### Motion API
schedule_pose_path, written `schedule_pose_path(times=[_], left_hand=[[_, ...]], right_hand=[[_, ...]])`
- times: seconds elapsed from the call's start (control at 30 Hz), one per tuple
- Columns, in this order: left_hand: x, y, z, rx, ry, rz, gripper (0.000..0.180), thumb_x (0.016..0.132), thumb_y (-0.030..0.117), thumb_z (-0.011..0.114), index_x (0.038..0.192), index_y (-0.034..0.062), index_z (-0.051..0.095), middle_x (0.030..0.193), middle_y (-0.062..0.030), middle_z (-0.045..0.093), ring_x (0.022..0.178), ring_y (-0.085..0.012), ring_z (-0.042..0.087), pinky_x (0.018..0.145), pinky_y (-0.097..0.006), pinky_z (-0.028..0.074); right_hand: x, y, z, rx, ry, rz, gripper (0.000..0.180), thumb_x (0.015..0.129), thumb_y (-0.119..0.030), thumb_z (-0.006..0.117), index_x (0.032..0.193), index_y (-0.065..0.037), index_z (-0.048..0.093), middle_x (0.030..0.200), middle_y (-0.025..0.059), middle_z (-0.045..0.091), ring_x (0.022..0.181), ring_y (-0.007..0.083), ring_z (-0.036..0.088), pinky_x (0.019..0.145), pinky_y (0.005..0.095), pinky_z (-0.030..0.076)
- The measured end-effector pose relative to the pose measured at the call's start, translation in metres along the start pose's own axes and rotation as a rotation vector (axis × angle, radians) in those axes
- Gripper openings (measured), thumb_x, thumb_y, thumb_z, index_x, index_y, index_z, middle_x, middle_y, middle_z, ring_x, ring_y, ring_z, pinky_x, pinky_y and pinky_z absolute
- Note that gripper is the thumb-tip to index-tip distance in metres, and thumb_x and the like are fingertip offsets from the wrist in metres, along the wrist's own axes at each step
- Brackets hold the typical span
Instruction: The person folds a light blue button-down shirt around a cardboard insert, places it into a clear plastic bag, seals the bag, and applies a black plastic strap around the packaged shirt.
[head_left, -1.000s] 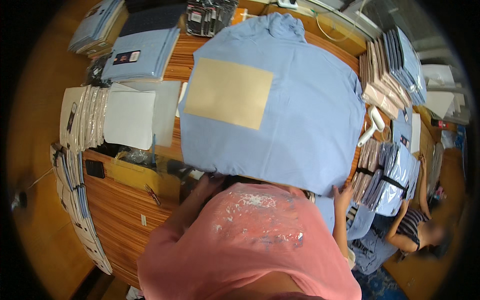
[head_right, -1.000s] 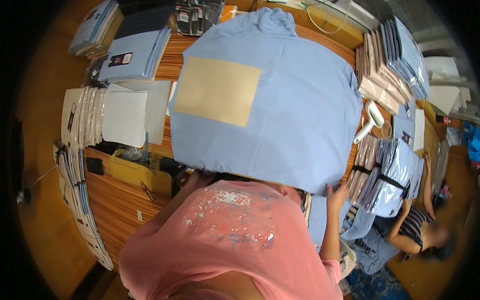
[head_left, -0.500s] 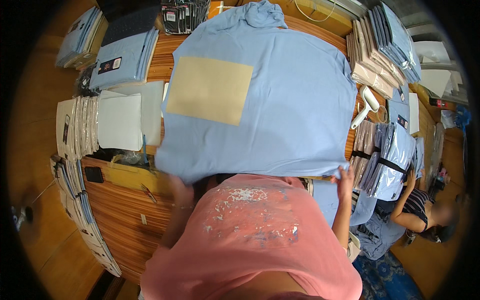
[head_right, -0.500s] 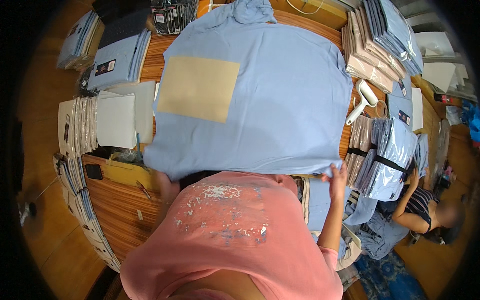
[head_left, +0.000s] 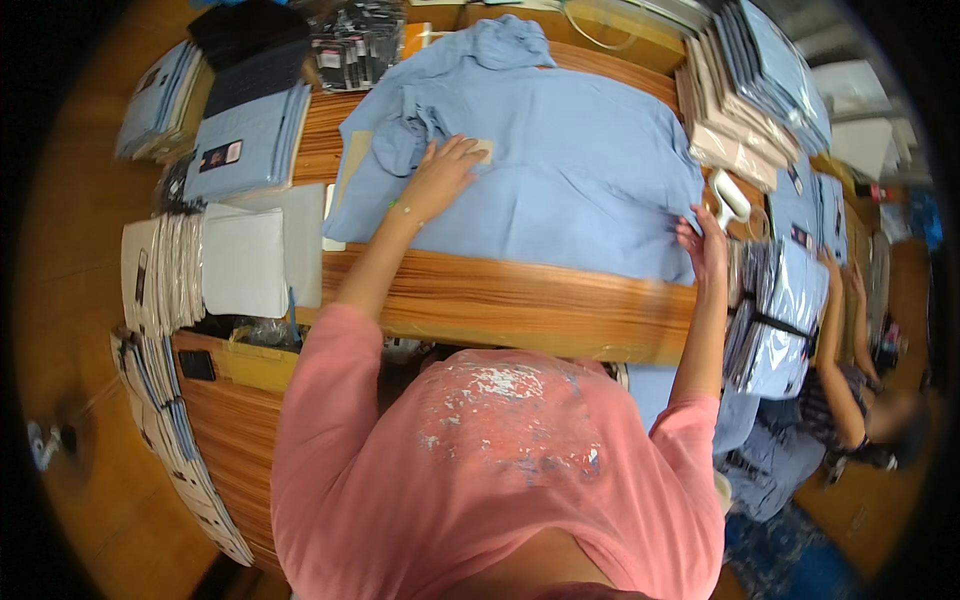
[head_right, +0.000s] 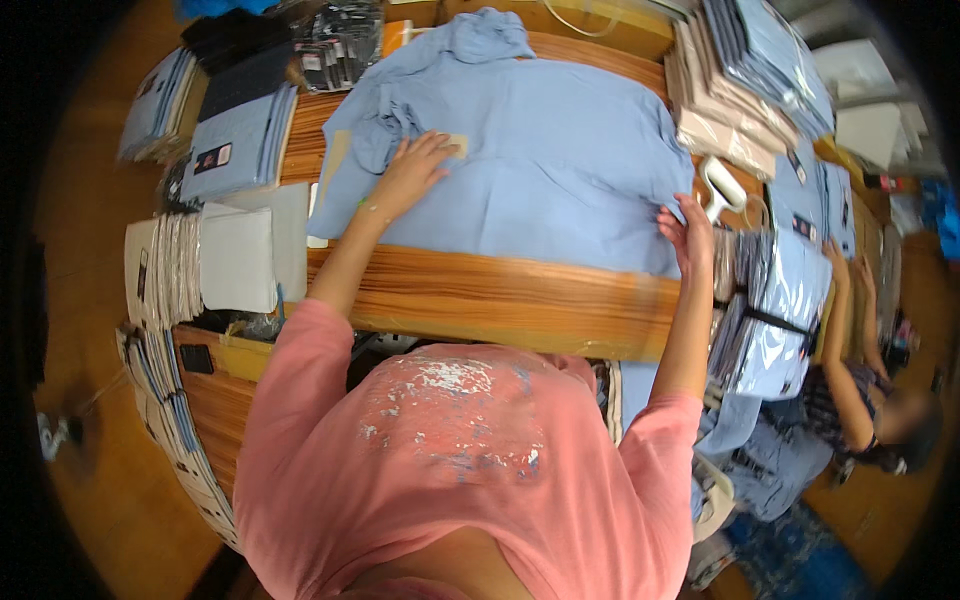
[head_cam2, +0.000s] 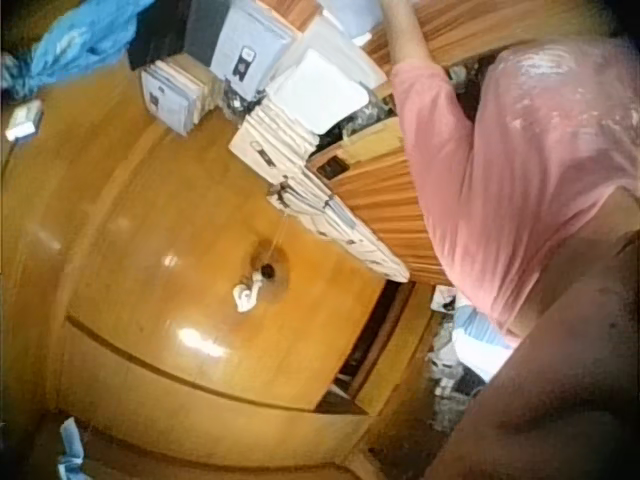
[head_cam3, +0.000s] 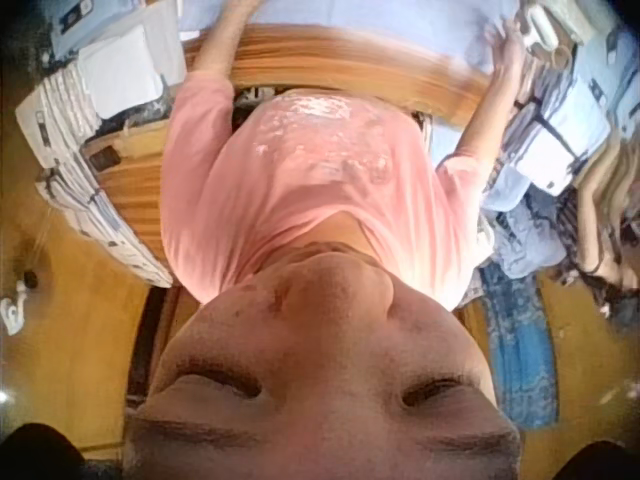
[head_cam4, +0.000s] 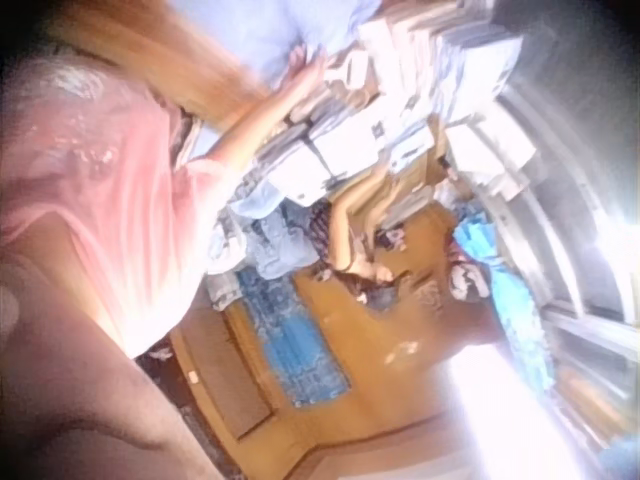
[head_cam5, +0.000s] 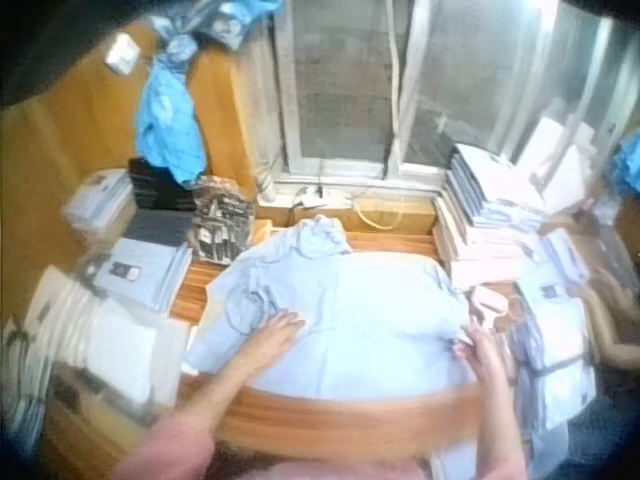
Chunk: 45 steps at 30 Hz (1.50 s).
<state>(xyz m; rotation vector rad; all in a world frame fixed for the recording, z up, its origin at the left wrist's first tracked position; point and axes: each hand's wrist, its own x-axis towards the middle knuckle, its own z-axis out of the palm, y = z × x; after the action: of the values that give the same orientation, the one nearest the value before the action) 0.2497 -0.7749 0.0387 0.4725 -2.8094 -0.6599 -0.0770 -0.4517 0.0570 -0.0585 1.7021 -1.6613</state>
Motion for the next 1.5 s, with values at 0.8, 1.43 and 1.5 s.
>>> schedule_pose_path(times=[0.8, 1.43, 1.5], left_hand=[[-0.004, -0.026, 0.044, 0.111, 0.105, -0.139, 0.026, 0.085, 0.020, 0.056, 0.108, 0.0092, 0.052, 0.130, -0.0037, 0.046, 0.129, -0.0206, 0.034, 0.100, -0.057, 0.027], [-0.141, -0.082, -0.006, -0.344, 0.586, -0.547, 0.029, 0.079, 0.014, 0.065, 0.103, 0.0033, 0.052, 0.104, -0.0132, 0.053, 0.099, -0.0306, 0.049, 0.087, -0.039, 0.040], [-0.145, -0.087, 0.005, -0.294, 0.583, -0.562, 0.036, 0.075, 0.014, 0.067, 0.106, 0.0024, 0.051, 0.105, -0.0128, 0.053, 0.101, -0.0304, 0.049, 0.088, -0.039, 0.040]], right_hand=[[-0.021, 0.104, -0.007, -1.539, 0.299, -0.655, 0.053, 0.090, -0.035, 0.048, 0.137, -0.015, 0.037, 0.143, 0.0139, 0.031, 0.134, 0.0312, 0.025, 0.107, 0.0505, 0.017], [-0.024, 0.081, 0.399, -1.371, -0.567, -0.592, 0.021, 0.078, -0.022, 0.062, 0.089, -0.005, 0.064, 0.092, 0.0140, 0.065, 0.083, 0.0291, 0.062, 0.072, 0.0353, 0.049], [-0.013, 0.092, 0.424, -1.515, -0.568, -0.636, 0.021, 0.076, -0.024, 0.063, 0.087, -0.006, 0.065, 0.087, 0.0129, 0.067, 0.082, 0.0287, 0.063, 0.071, 0.0362, 0.049]])
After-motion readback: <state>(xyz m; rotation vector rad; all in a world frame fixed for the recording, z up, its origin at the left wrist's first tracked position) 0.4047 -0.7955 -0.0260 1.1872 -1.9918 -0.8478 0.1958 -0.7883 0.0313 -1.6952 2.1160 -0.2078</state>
